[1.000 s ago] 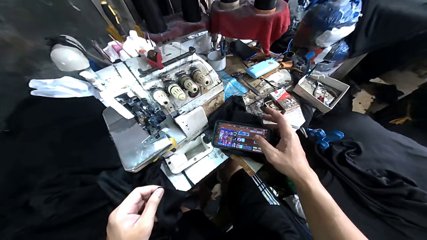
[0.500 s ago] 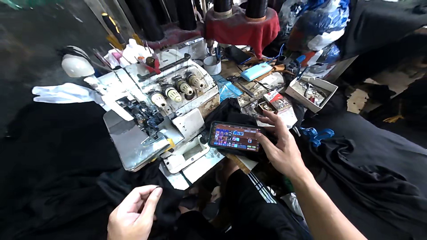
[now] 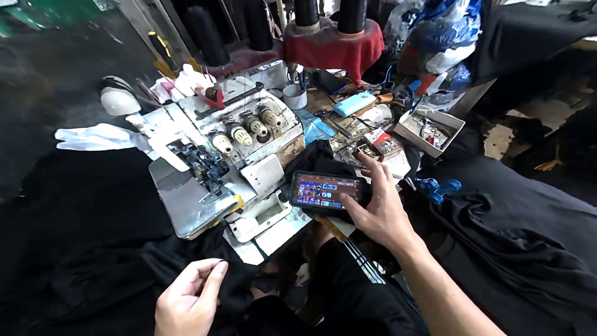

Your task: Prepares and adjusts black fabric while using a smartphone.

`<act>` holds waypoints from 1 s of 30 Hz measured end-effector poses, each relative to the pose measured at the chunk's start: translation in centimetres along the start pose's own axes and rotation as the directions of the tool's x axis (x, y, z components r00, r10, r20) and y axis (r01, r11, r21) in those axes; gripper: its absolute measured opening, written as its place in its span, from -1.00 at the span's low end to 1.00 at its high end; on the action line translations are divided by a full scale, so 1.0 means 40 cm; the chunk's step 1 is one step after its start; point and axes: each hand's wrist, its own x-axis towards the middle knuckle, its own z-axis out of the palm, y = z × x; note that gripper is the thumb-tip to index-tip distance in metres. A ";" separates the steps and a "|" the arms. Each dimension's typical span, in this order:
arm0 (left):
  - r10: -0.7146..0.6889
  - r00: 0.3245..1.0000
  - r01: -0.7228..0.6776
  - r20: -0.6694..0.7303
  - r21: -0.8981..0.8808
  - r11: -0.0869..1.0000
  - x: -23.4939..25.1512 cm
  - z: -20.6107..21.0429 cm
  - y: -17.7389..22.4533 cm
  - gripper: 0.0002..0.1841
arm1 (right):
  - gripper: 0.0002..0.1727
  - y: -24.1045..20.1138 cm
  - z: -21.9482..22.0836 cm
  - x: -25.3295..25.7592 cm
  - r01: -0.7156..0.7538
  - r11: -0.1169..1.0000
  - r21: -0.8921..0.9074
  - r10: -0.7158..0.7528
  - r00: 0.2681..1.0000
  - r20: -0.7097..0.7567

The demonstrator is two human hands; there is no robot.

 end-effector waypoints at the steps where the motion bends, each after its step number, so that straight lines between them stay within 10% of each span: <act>1: -0.002 1.000 0.002 -0.003 0.000 1.000 -0.001 0.000 0.001 -0.85 | -0.05 -0.005 0.006 0.003 0.012 1.000 -0.021 -0.012 1.000 -0.001; 21: 0.060 0.997 -0.060 -0.037 0.004 0.998 -0.008 0.003 -0.018 -0.85 | 0.14 -0.051 0.072 0.015 0.030 0.962 -0.272 -0.034 0.999 -0.009; 30: 0.046 0.999 -0.046 -0.023 0.009 0.999 -0.005 0.003 -0.008 -0.84 | -0.05 -0.012 0.008 -0.009 0.076 0.994 0.081 -0.078 0.997 0.022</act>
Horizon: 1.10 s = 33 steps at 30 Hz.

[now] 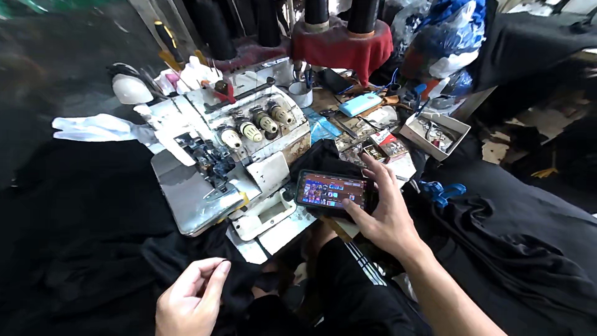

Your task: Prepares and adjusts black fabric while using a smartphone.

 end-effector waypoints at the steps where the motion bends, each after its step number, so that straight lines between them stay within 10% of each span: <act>1: -0.006 1.000 0.006 -0.001 -0.001 1.000 0.000 0.001 0.003 -0.84 | -0.07 0.006 -0.006 -0.008 -0.029 0.999 0.039 0.029 1.000 0.002; 33: -0.009 1.000 0.009 0.000 -0.009 1.000 0.000 0.002 0.000 -0.86 | -0.32 0.024 0.009 -0.022 -0.084 0.983 0.165 0.092 0.995 -0.044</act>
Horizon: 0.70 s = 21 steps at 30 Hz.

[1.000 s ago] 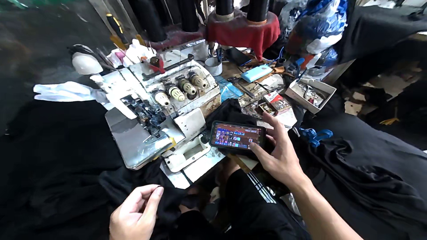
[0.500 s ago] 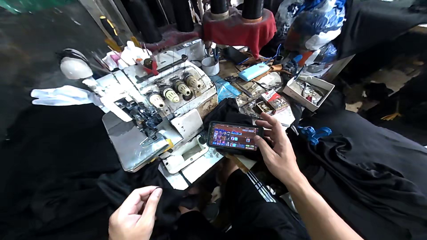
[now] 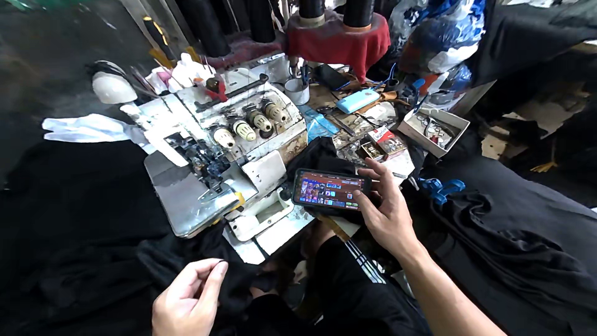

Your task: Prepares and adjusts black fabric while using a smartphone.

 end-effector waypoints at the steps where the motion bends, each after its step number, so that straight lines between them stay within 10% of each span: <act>1: 0.001 1.000 -0.001 0.000 -0.001 1.000 0.000 0.000 0.001 -0.86 | -0.31 0.001 0.001 0.001 0.001 1.000 -0.001 -0.001 1.000 -0.002; 21: -0.008 1.000 0.008 -0.008 -0.011 1.000 0.001 0.001 0.002 -0.87 | -0.05 -0.028 0.035 0.030 -0.036 0.971 -0.234 0.036 0.999 -0.008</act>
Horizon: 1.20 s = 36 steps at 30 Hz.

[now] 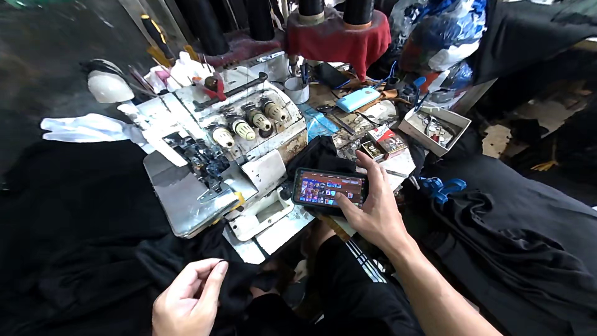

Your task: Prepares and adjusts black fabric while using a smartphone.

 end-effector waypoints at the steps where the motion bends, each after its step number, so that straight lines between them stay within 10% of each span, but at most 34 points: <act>1: 0.001 1.000 -0.001 0.000 -0.002 1.000 0.000 0.000 -0.001 -0.86 | -0.04 -0.001 0.000 0.002 -0.002 1.000 0.004 0.002 1.000 0.003; 36: -0.012 1.000 0.012 0.016 0.009 1.000 0.004 0.001 -0.008 -0.88 | -0.23 0.047 -0.026 -0.002 -0.005 0.973 0.229 0.005 1.000 0.003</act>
